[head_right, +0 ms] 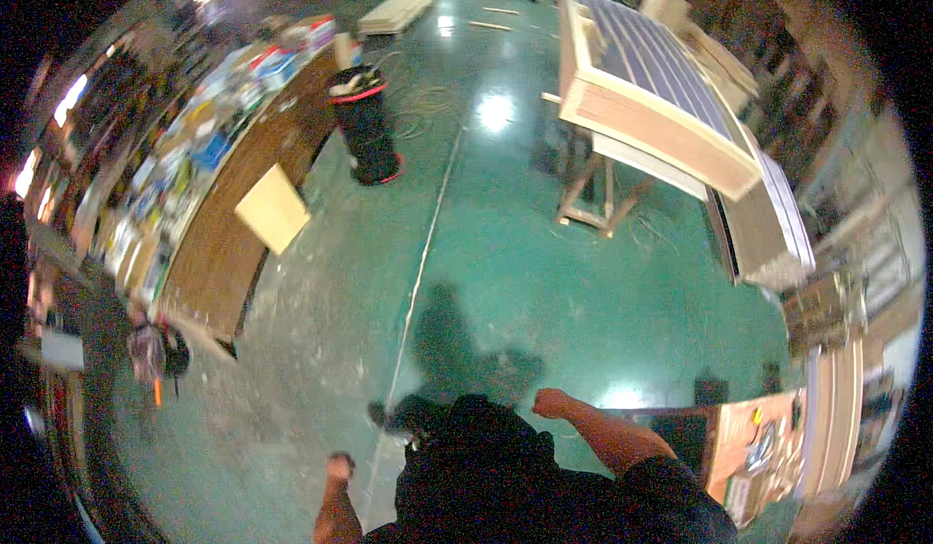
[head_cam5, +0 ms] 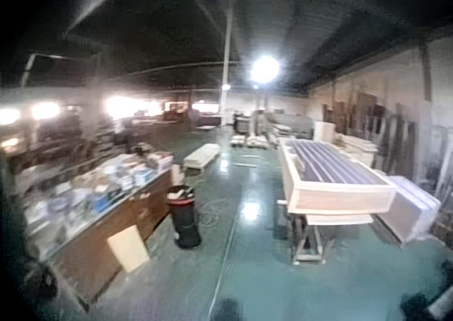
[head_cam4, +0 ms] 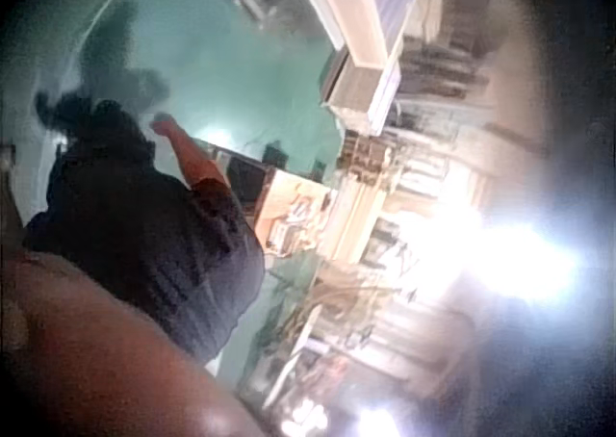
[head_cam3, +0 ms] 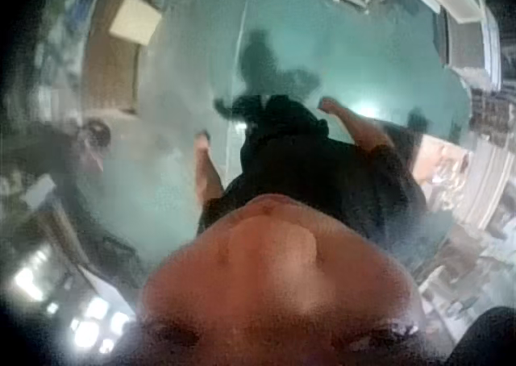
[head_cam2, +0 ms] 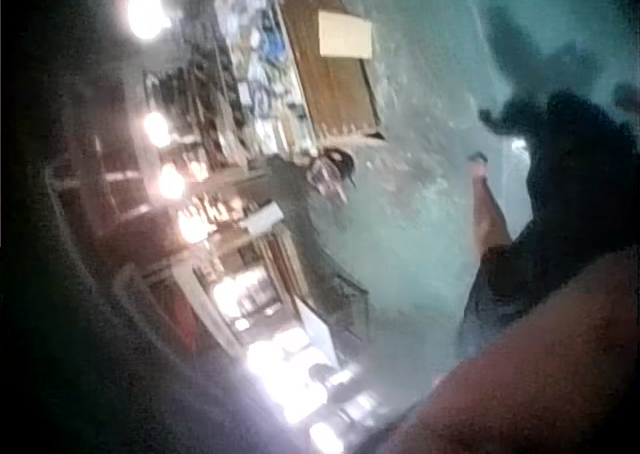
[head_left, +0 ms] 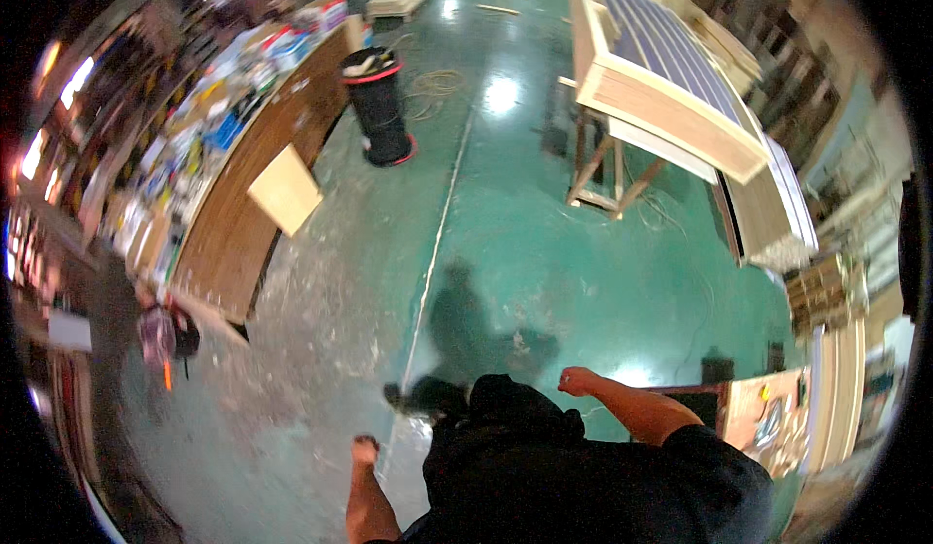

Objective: The person uses a handheld power sander to smooth the edges of a wooden frame structure. They then repeatedly lift the frame, walk across the workshop floor, and place it onto a metal stand, repeating this cycle multiple times.

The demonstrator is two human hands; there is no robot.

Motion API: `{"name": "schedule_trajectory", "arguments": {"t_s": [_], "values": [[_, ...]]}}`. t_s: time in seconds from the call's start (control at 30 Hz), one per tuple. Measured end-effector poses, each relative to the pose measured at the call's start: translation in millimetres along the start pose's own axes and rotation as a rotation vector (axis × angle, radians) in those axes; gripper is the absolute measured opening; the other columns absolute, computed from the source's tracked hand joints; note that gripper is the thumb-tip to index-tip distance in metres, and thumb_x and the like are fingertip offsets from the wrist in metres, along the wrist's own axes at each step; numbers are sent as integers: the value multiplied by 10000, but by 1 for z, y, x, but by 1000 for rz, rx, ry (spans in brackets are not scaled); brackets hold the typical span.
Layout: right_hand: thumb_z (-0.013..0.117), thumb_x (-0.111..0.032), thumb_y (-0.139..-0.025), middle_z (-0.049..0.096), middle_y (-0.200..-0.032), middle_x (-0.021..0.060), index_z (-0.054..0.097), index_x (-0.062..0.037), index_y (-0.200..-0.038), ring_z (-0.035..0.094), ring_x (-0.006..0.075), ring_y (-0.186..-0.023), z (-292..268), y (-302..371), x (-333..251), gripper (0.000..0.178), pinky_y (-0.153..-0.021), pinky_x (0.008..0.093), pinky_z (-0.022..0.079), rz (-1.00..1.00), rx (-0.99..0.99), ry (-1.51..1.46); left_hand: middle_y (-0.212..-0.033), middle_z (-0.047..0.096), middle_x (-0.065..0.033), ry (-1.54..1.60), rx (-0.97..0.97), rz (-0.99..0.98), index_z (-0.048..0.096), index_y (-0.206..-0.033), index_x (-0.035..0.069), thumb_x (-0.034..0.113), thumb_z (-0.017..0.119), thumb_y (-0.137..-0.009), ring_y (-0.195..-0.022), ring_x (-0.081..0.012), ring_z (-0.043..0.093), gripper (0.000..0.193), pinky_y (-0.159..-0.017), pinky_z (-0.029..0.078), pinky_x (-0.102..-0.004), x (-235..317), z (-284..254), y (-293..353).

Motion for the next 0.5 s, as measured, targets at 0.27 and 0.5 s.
{"name": "schedule_trajectory", "arguments": {"t_s": [0.27,0.5], "values": [[732,-366,-907,738,-951,153,771,-64,-1032,717,334,-902,121,-128,76,329,-846,479,563,734,-300,-767,-741,583,-6,866,308,-251,658,-1005,43,-5,536,-941,-622,-139,550,146,-567,478,-301,14,-250,-429],[628,-369,-929,756,-1018,160,770,-67,-1042,701,377,-966,-145,-382,80,352,-883,519,546,142,-51,-233,-810,717,-71,304,-235,-303,691,-1154,42,144,548,-977,-704,-178,672,249,-618,529,-340,36,-188,-557]]}}
Point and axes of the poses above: each hand's wrist, its own y-axis away from the middle knuckle, its own z-axis out of the palm, x = y × z, the point moved 9 cm from there along -y, towards the middle knuckle
